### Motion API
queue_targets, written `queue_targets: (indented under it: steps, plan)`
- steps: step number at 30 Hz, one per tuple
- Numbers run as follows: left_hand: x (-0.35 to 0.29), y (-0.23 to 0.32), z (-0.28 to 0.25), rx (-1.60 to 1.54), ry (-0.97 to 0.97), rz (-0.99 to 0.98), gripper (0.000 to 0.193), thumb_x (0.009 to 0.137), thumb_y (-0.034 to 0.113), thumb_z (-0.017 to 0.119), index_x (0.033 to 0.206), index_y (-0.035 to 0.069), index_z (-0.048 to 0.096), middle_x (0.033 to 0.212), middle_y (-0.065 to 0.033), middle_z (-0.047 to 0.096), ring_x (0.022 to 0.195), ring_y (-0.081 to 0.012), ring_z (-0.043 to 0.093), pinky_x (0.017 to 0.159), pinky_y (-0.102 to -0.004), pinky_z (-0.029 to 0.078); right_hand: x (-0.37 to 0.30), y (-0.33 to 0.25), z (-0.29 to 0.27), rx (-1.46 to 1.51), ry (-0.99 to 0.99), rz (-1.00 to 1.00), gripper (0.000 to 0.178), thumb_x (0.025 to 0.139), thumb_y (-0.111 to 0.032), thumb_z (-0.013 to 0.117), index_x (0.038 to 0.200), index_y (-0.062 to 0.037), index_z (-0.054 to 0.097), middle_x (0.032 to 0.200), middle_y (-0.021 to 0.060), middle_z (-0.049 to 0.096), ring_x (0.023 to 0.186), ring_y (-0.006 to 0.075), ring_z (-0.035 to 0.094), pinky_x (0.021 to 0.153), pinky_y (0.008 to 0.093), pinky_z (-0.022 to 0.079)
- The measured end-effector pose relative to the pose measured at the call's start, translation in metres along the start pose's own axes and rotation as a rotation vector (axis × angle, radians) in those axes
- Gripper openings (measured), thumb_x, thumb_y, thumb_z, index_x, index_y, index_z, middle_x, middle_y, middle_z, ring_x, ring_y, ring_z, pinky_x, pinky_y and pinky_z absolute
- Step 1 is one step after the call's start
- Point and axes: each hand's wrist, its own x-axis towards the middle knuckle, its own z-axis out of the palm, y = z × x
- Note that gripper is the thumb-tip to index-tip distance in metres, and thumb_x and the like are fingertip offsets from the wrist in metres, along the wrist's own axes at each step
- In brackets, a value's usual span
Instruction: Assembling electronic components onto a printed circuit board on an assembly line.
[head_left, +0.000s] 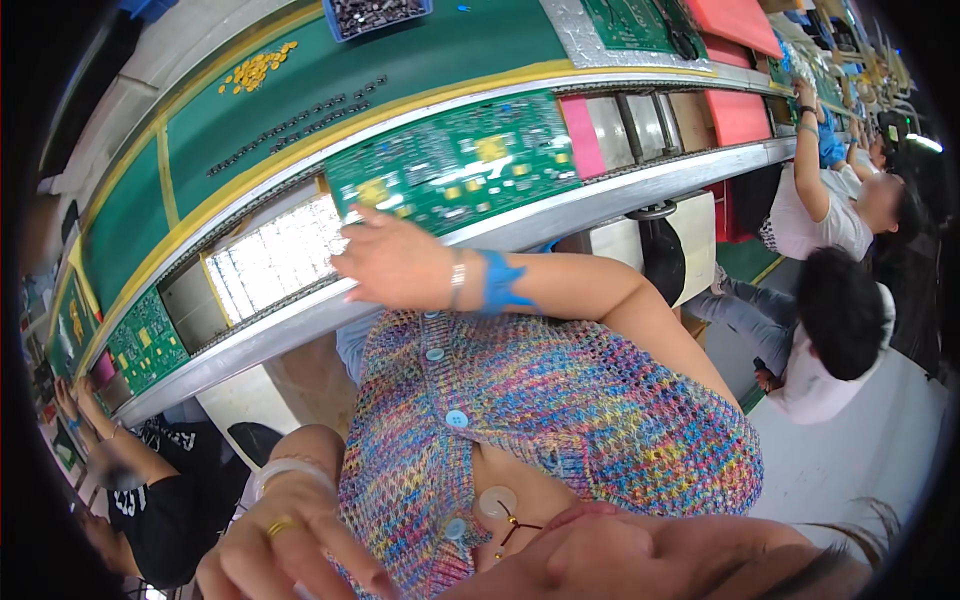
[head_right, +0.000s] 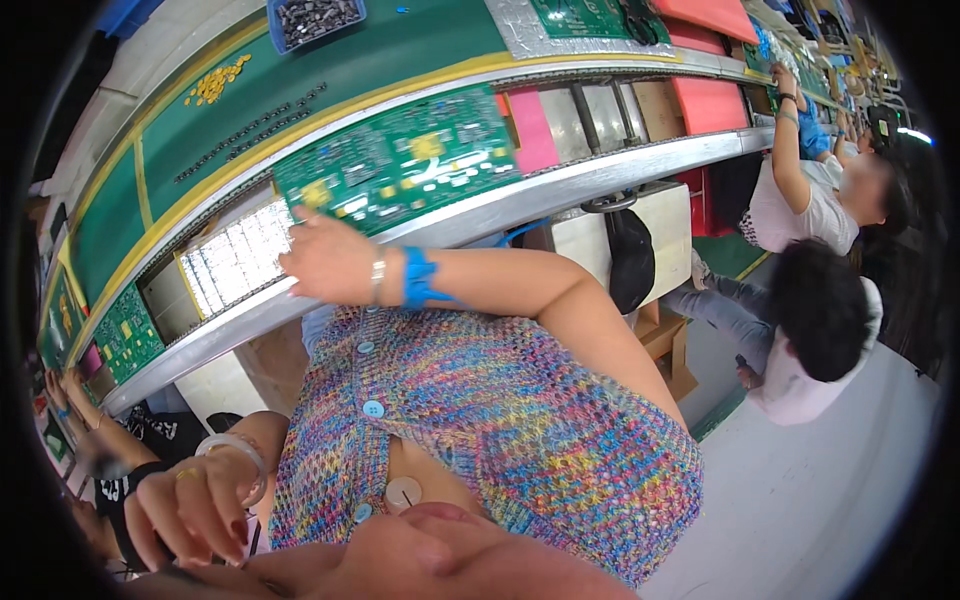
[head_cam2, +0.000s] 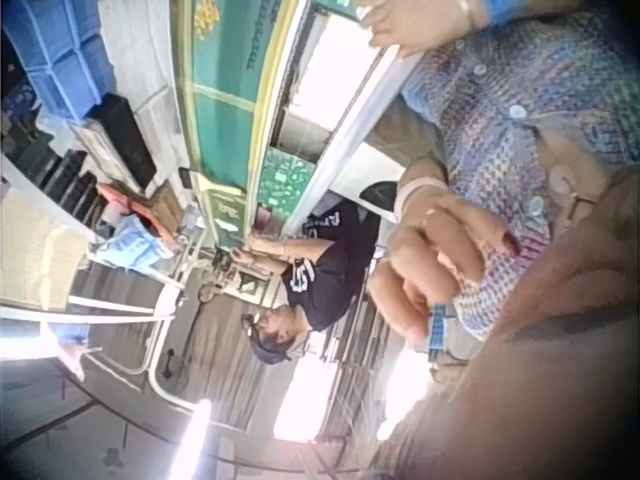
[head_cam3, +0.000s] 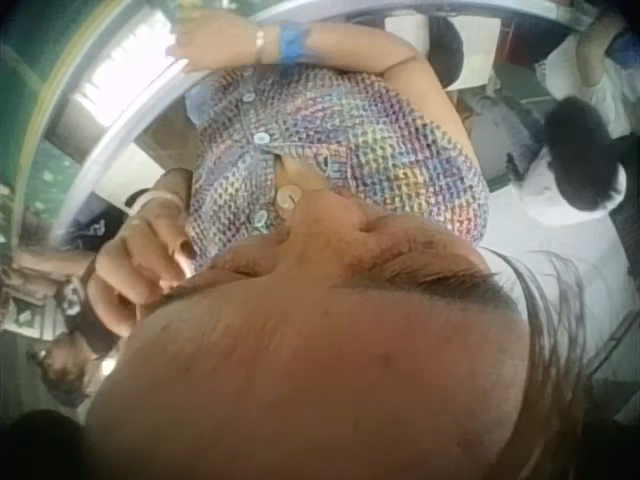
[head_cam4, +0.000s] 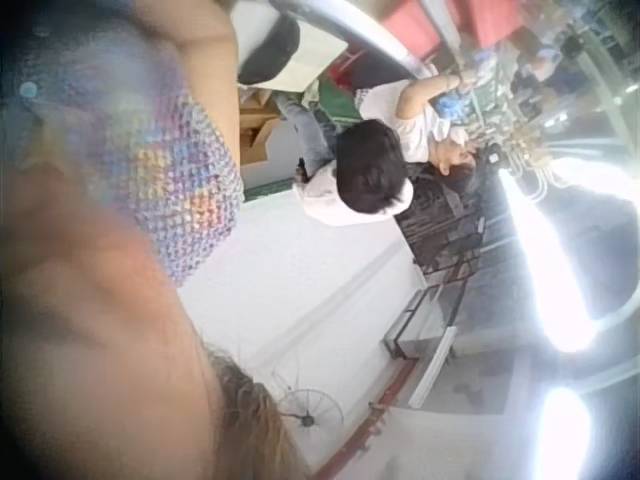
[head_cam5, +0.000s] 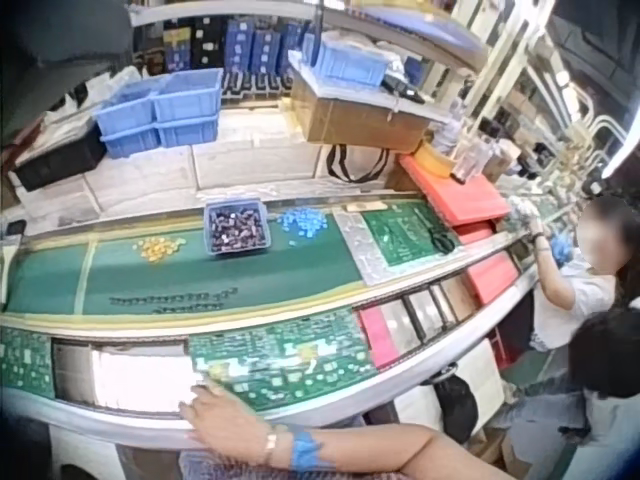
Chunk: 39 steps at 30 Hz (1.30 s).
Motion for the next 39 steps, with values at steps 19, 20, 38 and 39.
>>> queue_targets:
  steps: [19,20,38,39]
  plan:
    - [0.005,0.015,-0.031,-0.075,-0.234,0.085,0.011,0.085,0.009,0.062,0.094,0.002,0.063,0.087,-0.0132,0.058,0.071,-0.0262,0.059,0.077,-0.0466,0.056,-0.118,0.077,-0.100,-0.307,0.046,0.687,0.033,0.084,-0.019,0.062,0.113,-0.0052,0.058,0.100,0.0155,0.064,0.095,0.0347,0.058,0.087,0.0426,0.043]
    - [0.002,0.023,-0.033,-0.011,-0.307,0.015,0.013,0.086,0.013,0.062,0.095,0.004,0.064,0.089,-0.0128,0.059,0.073,-0.0267,0.059,0.076,-0.0484,0.055,-0.106,0.072,-0.099,-0.264,0.023,0.621,0.032,0.083,-0.019,0.062,0.112,-0.0051,0.058,0.100,0.0157,0.064,0.096,0.0347,0.058,0.087,0.0427,0.043]
    - [-0.248,0.249,-0.256,2.685,1.191,-1.331,0.075,0.091,0.061,0.033,0.129,-0.001,0.049,0.137,-0.0236,0.043,0.130,-0.0422,0.034,0.109,-0.0522,0.023,-0.012,0.068,-0.065,0.083,0.157,0.043,0.014,0.081,-0.014,0.064,0.095,-0.0090,0.066,0.084,0.0095,0.065,0.079,0.0291,0.062,0.068,0.0377,0.049]
    - [-0.280,0.265,-0.251,2.696,1.235,-1.287,0.075,0.091,0.060,0.032,0.131,-0.002,0.047,0.140,-0.0233,0.040,0.130,-0.0437,0.032,0.109,-0.0503,0.024,-0.010,0.069,-0.065,0.103,0.160,0.015,0.014,0.082,-0.015,0.064,0.094,-0.0093,0.066,0.084,0.0094,0.066,0.079,0.0288,0.062,0.068,0.0374,0.049]
